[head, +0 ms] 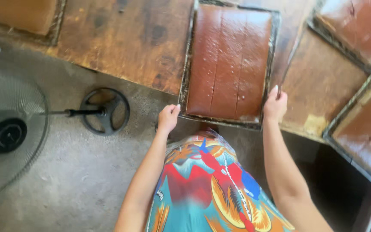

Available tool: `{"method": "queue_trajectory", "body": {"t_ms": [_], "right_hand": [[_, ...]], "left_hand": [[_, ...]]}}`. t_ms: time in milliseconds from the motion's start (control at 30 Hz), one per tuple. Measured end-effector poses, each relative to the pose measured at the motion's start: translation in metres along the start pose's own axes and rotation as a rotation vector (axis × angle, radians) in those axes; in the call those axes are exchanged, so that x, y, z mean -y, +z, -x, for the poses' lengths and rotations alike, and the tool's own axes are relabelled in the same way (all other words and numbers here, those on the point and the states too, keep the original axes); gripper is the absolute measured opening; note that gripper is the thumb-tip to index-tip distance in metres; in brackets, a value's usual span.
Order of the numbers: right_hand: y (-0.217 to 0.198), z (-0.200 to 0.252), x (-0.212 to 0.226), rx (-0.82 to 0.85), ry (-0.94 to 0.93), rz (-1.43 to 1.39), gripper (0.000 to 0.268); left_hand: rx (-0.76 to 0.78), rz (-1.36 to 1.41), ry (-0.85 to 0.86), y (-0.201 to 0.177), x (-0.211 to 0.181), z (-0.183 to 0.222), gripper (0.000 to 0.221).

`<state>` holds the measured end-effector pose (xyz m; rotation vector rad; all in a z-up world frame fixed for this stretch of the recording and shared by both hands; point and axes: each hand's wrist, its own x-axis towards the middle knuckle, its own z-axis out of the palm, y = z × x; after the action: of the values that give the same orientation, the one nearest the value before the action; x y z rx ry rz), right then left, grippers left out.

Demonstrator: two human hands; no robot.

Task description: The person slices a tray of brownies into smaller pieces using a long knife, then repeats the action with several other trays of brownies on a wooden table.

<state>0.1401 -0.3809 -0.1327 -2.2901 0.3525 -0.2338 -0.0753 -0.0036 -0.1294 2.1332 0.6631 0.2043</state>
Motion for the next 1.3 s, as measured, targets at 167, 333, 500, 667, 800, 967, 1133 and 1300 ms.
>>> {"method": "queue_trajectory", "body": {"t_ms": [167, 333, 500, 667, 800, 967, 1133, 1300], "right_hand": [[-0.003, 0.015, 0.024, 0.13, 0.187, -0.206, 0.041], [0.006, 0.011, 0.056, 0.255, 0.125, -0.53, 0.037], [-0.019, 0.034, 0.076, 0.086, -0.068, -0.432, 0.026], [-0.071, 0.073, 0.054, 0.029, 0.1, -0.494, 0.024], [-0.109, 0.139, 0.029, -0.048, 0.208, -0.4, 0.024], [-0.105, 0.226, 0.032, -0.057, 0.489, -0.548, 0.024], [-0.088, 0.24, 0.06, 0.055, 0.497, -0.68, 0.024], [-0.071, 0.199, 0.106, 0.313, 0.41, -0.591, 0.026]], "left_hand": [[-0.026, 0.057, -0.203, -0.009, 0.016, 0.017, 0.038], [0.179, -0.098, -0.238, -0.018, 0.017, 0.04, 0.04], [0.801, -0.16, -0.199, 0.02, -0.059, 0.058, 0.042], [1.018, -0.219, 0.186, 0.002, -0.147, 0.012, 0.049], [0.32, -0.009, 0.103, -0.068, -0.116, -0.082, 0.018], [0.045, -0.194, 0.098, -0.117, -0.047, -0.192, 0.022], [0.341, -0.606, 0.036, -0.107, -0.055, -0.224, 0.051], [0.382, -0.707, 0.163, -0.107, -0.08, -0.2, 0.062]]}}
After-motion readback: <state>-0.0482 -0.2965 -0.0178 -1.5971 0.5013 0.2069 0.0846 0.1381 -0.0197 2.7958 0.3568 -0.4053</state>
